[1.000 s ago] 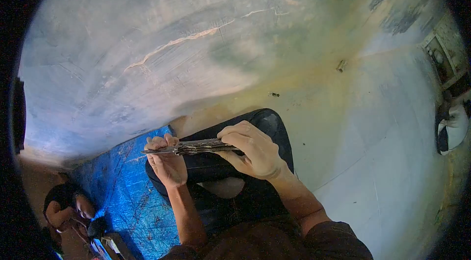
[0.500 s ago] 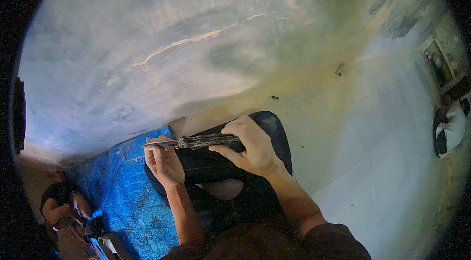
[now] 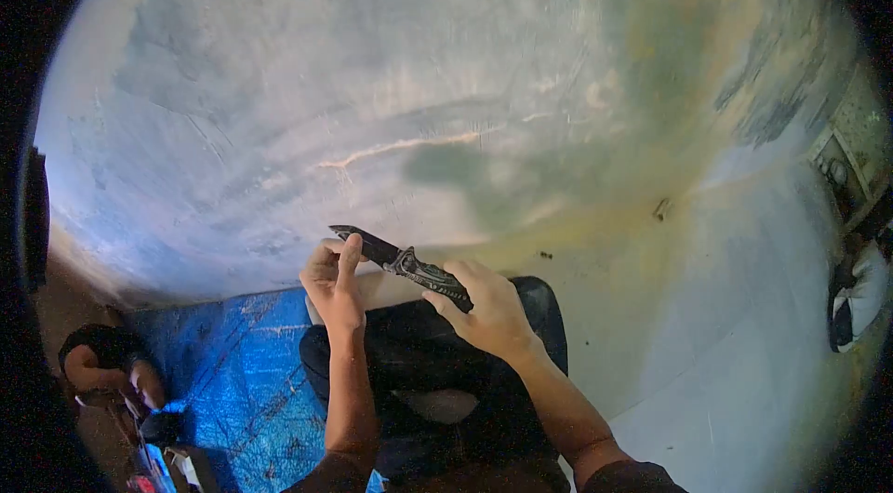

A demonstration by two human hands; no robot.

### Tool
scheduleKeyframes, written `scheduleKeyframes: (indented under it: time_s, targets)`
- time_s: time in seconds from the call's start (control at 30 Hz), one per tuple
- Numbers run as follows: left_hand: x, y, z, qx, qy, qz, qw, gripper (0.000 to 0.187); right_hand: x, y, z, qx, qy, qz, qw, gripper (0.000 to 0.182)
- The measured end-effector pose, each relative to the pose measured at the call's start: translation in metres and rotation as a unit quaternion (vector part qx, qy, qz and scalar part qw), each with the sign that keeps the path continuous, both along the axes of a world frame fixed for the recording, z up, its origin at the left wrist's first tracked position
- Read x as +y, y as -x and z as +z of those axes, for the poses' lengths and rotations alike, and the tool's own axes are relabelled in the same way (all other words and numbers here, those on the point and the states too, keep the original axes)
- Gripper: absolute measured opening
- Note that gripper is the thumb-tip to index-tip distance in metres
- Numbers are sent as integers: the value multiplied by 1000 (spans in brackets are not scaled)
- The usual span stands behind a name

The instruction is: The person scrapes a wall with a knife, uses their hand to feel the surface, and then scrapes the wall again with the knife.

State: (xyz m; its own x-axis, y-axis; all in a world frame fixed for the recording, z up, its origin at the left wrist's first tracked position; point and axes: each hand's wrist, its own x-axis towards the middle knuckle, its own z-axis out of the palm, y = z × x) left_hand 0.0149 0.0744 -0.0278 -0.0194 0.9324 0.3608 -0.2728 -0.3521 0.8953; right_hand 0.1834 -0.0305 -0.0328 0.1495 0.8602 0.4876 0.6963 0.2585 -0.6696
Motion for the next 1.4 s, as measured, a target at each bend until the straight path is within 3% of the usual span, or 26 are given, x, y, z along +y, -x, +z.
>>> scheduleKeyframes:
  time_s: [0.07, 0.27, 0.47, 0.7, 0.8, 0.83, 0.97, 1.03, 1.13, 1.27, 1.4]
  targets:
    - [18, 0, 6, 44, -59, 13, 997, 22, 5, 2, 15, 30, -5, 12, 999, 38]
    - [48, 1, 8, 29, -85, -3, 996, 25, 19, 2, 44, -5, 15, 35, 999, 30]
    - [55, 7, -15, 35, -88, 20, 995, 24, 33, 12, 29, 27, 91, 75, 993, 28]
    - [46, 23, -10, 71, -103, 97, 987, 28, 55, 25, 26, 115, 188, 82, 972, 42]
    - [52, 36, -24, 128, -58, 17, 990, 30, 59, 27, 46, 69, 194, 63, 977, 42]
    - [47, 40, -16, 139, -35, -9, 990, 33, 61, 26, 48, 29, 145, 55, 987, 46]
    - [45, 38, -15, 28, -38, -26, 999, 36, 69, 18, 69, -136, 119, 45, 983, 50]
    - [39, 30, -1, -37, -44, -19, 998, 35, 72, 21, 82, -185, 67, 50, 979, 50]
    - [42, 33, 25, 22, -46, -7, 999, 33, 80, 18, 103, -245, -18, 54, 968, 48]
    - [67, 27, 83, 35, -164, 21, 986, 36, 98, 4, 154, -284, -25, 96, 954, 44]
    - [107, 8, 158, 36, -261, 49, 963, 35, 120, -9, 218, -331, -143, 48, 931, 40]
